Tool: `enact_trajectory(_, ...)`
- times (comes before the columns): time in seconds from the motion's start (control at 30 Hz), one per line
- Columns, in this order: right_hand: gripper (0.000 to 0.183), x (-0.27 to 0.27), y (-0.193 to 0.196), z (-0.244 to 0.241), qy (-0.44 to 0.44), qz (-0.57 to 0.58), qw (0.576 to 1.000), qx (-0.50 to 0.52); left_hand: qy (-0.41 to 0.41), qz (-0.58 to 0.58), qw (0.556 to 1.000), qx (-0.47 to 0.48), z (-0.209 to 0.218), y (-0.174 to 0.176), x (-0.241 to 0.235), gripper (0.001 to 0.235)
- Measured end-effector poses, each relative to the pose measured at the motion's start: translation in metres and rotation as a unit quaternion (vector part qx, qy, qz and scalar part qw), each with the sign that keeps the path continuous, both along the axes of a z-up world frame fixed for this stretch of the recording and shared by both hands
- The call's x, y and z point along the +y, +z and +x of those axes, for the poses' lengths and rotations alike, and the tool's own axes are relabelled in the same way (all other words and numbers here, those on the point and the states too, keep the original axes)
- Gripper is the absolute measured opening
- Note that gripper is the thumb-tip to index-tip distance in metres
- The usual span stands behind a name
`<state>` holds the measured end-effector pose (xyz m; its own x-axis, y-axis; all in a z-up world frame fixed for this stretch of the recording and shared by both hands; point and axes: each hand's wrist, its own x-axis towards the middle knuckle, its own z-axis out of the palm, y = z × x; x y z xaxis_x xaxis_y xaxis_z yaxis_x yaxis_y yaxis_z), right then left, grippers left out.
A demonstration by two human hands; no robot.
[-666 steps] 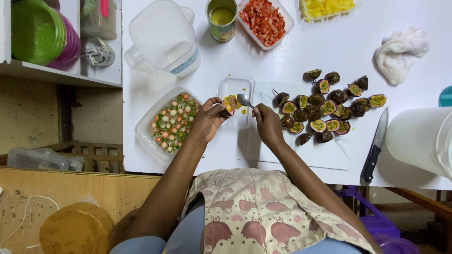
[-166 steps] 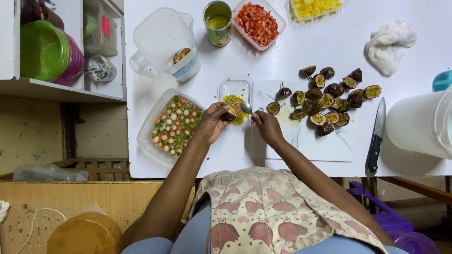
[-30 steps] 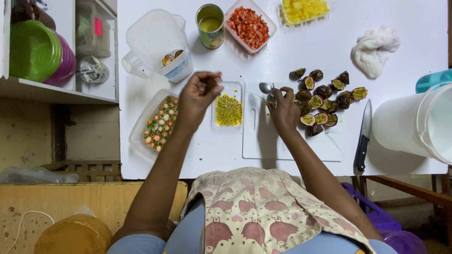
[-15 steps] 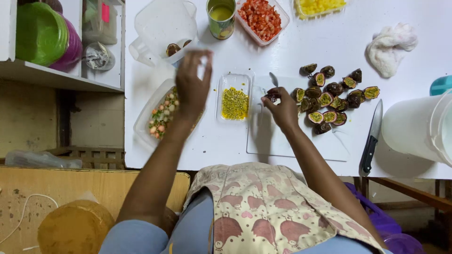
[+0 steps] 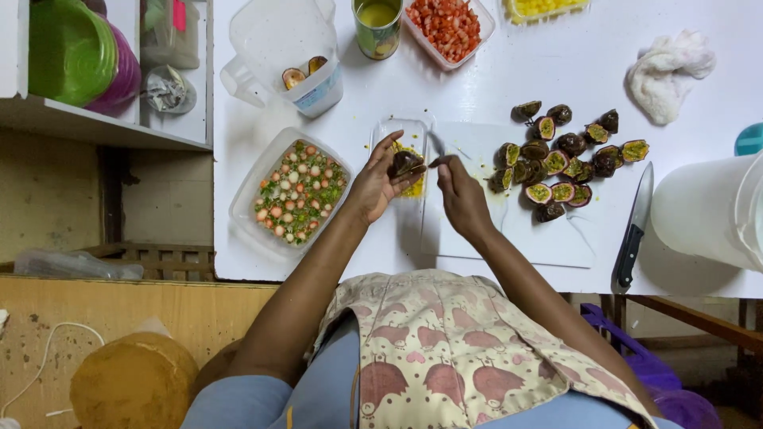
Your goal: The person scoops the pulp and seeds from halved passion fruits using a spoon and places them into a clear plastic container. They handle the fruit halves one by one, discarding the empty skins into a nearby container.
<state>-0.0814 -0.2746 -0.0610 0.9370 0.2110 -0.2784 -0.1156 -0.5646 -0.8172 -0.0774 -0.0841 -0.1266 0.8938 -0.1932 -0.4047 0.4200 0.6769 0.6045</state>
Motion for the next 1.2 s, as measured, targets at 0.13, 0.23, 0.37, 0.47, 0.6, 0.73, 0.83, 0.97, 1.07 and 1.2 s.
enact_trajectory(0.13, 0.034, -0.004, -0.008, -0.009, 0.017, -0.023, 0.999, 0.026, 0.013, -0.010, 1.000, 0.013, 0.008, -0.014, 0.002, 0.038)
enact_trajectory(0.23, 0.033, 0.001, -0.003, -0.011, 0.033, -0.051, 0.998, 0.026, 0.031, -0.014, 0.999, 0.025, 0.007, -0.028, 0.001, 0.030)
enact_trajectory(0.37, 0.033, 0.006, -0.005, -0.012, 0.045, -0.067, 0.997, 0.007, 0.042, -0.044, 0.998, 0.017, 0.001, 0.007, -0.010, 0.025)
enact_trajectory(0.47, 0.034, 0.007, -0.010, -0.009, 0.046, -0.059, 0.997, 0.007, 0.038, -0.047, 0.998, 0.012, 0.003, -0.011, -0.010, 0.028)
enact_trajectory(0.6, 0.034, 0.008, -0.002, -0.006, 0.049, -0.062, 0.997, 0.009, 0.064, -0.063, 0.996, 0.000, 0.006, -0.014, -0.012, 0.031)
enact_trajectory(0.73, 0.036, 0.014, -0.003, -0.003, 0.065, -0.081, 0.994, 0.015, 0.049, 0.000, 0.998, -0.028, 0.005, -0.009, -0.015, 0.034)
enact_trajectory(0.83, 0.035, 0.017, -0.009, -0.003, 0.093, -0.139, 0.986, 0.006, 0.041, 0.075, 0.995, -0.051, -0.002, -0.012, -0.017, 0.032)
enact_trajectory(0.97, 0.035, 0.019, -0.015, 0.008, 0.107, -0.187, 0.976, 0.006, 0.029, 0.173, 0.983, -0.054, -0.002, -0.026, -0.011, 0.030)
enact_trajectory(1.07, 0.036, 0.016, -0.011, 0.003, 0.087, -0.168, 0.982, 0.022, 0.065, 0.127, 0.990, -0.017, -0.004, -0.040, -0.004, 0.031)
enact_trajectory(1.2, 0.033, 0.018, -0.014, 0.005, 0.079, -0.113, 0.990, 0.036, 0.065, 0.122, 0.990, -0.018, 0.000, -0.008, -0.010, 0.032)
